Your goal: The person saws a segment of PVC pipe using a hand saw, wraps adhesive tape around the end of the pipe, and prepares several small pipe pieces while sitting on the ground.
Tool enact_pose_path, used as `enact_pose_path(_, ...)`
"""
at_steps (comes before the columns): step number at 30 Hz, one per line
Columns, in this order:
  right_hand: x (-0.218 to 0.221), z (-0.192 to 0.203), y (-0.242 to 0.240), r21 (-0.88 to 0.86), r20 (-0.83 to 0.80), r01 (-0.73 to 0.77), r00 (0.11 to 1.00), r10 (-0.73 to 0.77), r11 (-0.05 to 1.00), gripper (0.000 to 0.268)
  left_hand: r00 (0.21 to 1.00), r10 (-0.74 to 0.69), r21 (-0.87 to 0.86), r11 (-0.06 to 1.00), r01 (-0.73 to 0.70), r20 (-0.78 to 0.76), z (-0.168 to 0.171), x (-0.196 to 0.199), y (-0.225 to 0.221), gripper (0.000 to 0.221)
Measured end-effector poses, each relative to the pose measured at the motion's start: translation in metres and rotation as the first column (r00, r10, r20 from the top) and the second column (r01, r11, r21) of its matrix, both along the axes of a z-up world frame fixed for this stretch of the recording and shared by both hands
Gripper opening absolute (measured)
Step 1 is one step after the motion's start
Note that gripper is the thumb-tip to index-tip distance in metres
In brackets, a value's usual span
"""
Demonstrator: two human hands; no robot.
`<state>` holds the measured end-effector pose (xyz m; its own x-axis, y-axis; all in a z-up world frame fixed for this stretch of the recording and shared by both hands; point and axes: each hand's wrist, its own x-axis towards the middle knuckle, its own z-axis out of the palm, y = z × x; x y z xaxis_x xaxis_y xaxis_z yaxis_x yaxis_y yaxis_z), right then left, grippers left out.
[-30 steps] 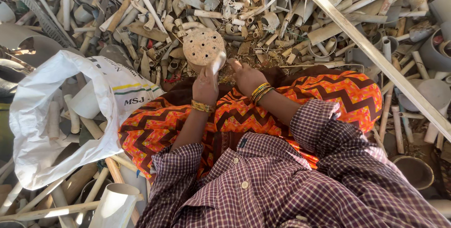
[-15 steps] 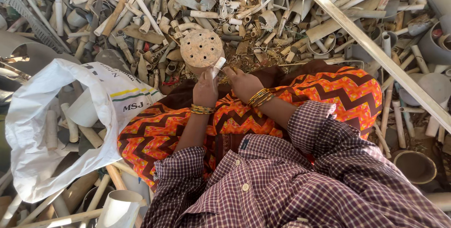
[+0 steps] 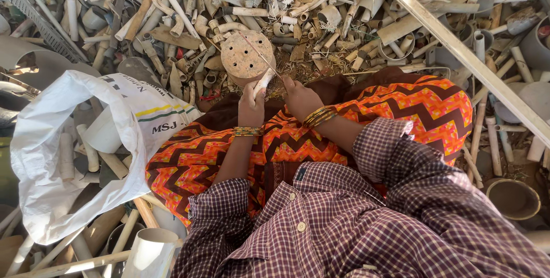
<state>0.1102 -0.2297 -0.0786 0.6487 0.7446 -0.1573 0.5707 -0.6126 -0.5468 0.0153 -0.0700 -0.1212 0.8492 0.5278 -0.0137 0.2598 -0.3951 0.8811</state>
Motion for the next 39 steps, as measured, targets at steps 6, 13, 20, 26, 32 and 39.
enact_pose_path(6, -0.004, 0.001, -0.002, 0.01, -0.07, -0.032, 0.997, 0.032, 0.999, 0.045, 0.993, 0.046, -0.23, 0.971, -0.07, -0.106, 0.008, -0.001, -0.001, 0.043)
enact_pose_path(13, 0.001, -0.017, -0.001, 0.067, -0.009, -0.058, 0.998, 0.059, 0.996, 0.049, 1.0, -0.015, 0.122, 0.992, 0.015, 0.003, 0.001, 0.0, 0.0, 0.036)
enact_pose_path(20, -0.001, -0.016, 0.0, 0.2, 0.061, -0.104, 0.994, 0.094, 0.974, 0.047, 0.997, -0.068, 0.277, 0.959, 0.053, 0.046, -0.002, -0.003, -0.002, 0.037)
enact_pose_path(26, -0.001, -0.043, -0.003, 0.158, -0.004, -0.103, 0.994, 0.105, 0.982, 0.05, 0.997, -0.077, 0.302, 0.951, 0.071, 0.008, -0.008, -0.003, -0.001, 0.041)
enact_pose_path(32, 0.0, -0.03, -0.002, 0.174, -0.055, -0.086, 0.994, 0.097, 0.981, 0.051, 0.997, -0.082, 0.232, 0.969, 0.082, -0.006, -0.006, -0.002, -0.003, 0.047)
enact_pose_path(39, 0.001, -0.012, 0.004, 0.157, -0.038, -0.047, 0.998, 0.053, 0.986, 0.053, 0.993, -0.05, 0.148, 0.988, 0.034, 0.105, -0.007, -0.001, 0.0, 0.041)
